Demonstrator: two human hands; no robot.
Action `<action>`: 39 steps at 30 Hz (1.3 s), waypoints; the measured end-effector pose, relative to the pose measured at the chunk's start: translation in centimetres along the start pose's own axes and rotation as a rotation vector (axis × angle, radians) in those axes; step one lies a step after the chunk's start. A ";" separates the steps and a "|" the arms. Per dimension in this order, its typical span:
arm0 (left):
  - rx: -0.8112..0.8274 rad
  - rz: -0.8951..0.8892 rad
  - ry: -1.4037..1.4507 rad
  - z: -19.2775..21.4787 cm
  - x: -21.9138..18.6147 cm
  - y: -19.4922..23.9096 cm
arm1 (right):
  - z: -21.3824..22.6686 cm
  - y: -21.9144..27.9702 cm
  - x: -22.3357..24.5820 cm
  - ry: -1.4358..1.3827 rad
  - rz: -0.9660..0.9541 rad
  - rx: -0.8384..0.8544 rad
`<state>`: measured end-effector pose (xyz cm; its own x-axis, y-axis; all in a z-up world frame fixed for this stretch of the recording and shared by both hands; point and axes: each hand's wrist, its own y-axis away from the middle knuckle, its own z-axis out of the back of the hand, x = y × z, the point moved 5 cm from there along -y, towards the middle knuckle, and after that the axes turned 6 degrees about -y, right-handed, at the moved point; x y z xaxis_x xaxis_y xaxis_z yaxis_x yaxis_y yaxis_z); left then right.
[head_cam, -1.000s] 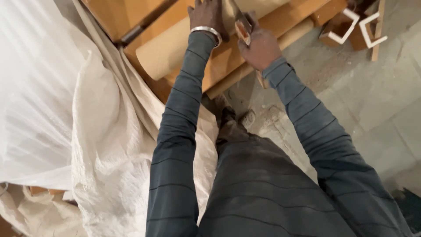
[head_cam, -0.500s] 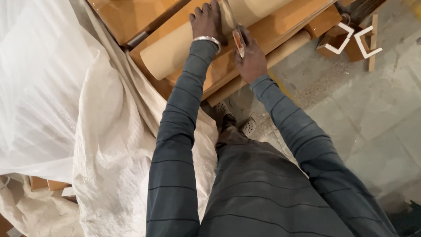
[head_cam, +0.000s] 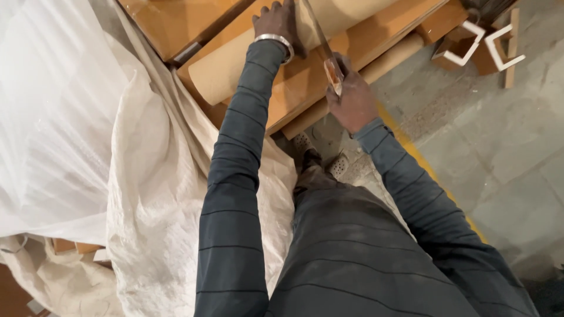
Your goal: The person cuts long cardboard tubes with a hand saw, holding each tube steady on a stack of boxes with one hand while sawing with the other. They reposition the tubes between cuts and place cut sections on the pile of packed boxes.
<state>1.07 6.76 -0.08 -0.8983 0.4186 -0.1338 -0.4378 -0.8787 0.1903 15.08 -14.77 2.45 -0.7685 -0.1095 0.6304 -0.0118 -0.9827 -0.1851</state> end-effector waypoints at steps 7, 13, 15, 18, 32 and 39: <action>0.110 -0.024 0.024 1.0 -0.7 0.2 | 0.0 -1.3 0.2 0.028 -0.290 0.186; 0.044 0.028 0.065 0.4 -0.2 0.8 | -3.9 -5.1 -4.4 0.053 -0.407 0.400; -0.007 -0.072 0.055 1.0 -0.3 -0.2 | -5.1 -6.4 -6.5 0.257 -0.053 0.324; -0.011 0.018 0.029 0.7 -2.1 2.7 | -4.7 -5.5 -5.0 0.134 -0.011 0.065; -0.139 0.046 -0.040 0.3 -0.9 1.0 | -1.2 -2.5 0.2 -0.055 -0.141 0.052; 0.029 0.028 -0.031 0.4 -0.4 0.7 | -0.5 0.7 -0.7 0.007 -0.242 0.201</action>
<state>1.16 6.08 0.45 -0.9109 0.4007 -0.0982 -0.4126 -0.8835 0.2220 15.36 -15.27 1.51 -0.7632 0.1318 0.6326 -0.0690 -0.9900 0.1230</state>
